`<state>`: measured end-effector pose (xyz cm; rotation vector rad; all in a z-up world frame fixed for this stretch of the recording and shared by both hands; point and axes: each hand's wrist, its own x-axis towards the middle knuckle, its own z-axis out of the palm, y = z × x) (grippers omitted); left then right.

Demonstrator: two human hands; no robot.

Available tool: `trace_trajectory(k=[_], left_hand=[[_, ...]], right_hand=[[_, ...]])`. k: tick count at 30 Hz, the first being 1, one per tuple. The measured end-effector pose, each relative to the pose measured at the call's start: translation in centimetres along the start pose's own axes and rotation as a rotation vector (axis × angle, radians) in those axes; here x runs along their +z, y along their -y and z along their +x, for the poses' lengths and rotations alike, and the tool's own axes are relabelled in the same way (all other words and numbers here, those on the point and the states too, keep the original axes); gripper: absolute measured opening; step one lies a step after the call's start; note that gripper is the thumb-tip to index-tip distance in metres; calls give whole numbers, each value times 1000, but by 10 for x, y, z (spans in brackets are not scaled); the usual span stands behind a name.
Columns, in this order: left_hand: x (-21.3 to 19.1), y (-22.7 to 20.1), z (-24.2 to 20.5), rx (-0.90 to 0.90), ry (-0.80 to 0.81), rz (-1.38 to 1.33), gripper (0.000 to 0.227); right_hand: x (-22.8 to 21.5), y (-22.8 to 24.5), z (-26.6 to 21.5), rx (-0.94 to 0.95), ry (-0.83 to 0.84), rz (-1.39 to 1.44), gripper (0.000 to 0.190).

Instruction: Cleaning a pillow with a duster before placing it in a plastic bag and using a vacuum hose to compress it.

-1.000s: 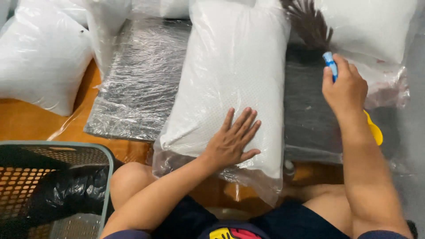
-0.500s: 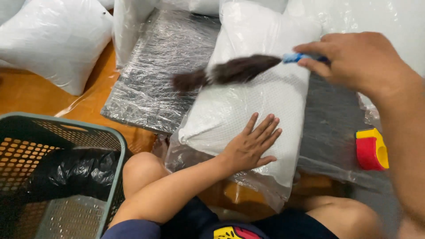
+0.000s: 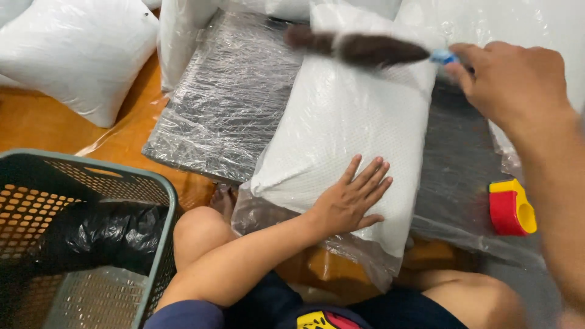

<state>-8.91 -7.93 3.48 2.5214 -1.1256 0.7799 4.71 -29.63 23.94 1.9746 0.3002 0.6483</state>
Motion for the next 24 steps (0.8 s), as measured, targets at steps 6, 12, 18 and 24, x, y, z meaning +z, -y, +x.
trace_trajectory(k=[6,12,18,24], left_hand=[[-2,0,0,-10,-2,10,77],[-5,-1,1,1,7,39,79],[-12,1,3,-1,16,-35,83],[-54,29,9,-147,-260,-357,75]], right_hand=[[-4,25,-6,27,-293,135,31],[90,43,11,137,-49,458,36],[133,49,13,236,-90,227,30],[33,61,-52,52,-262,286,31]])
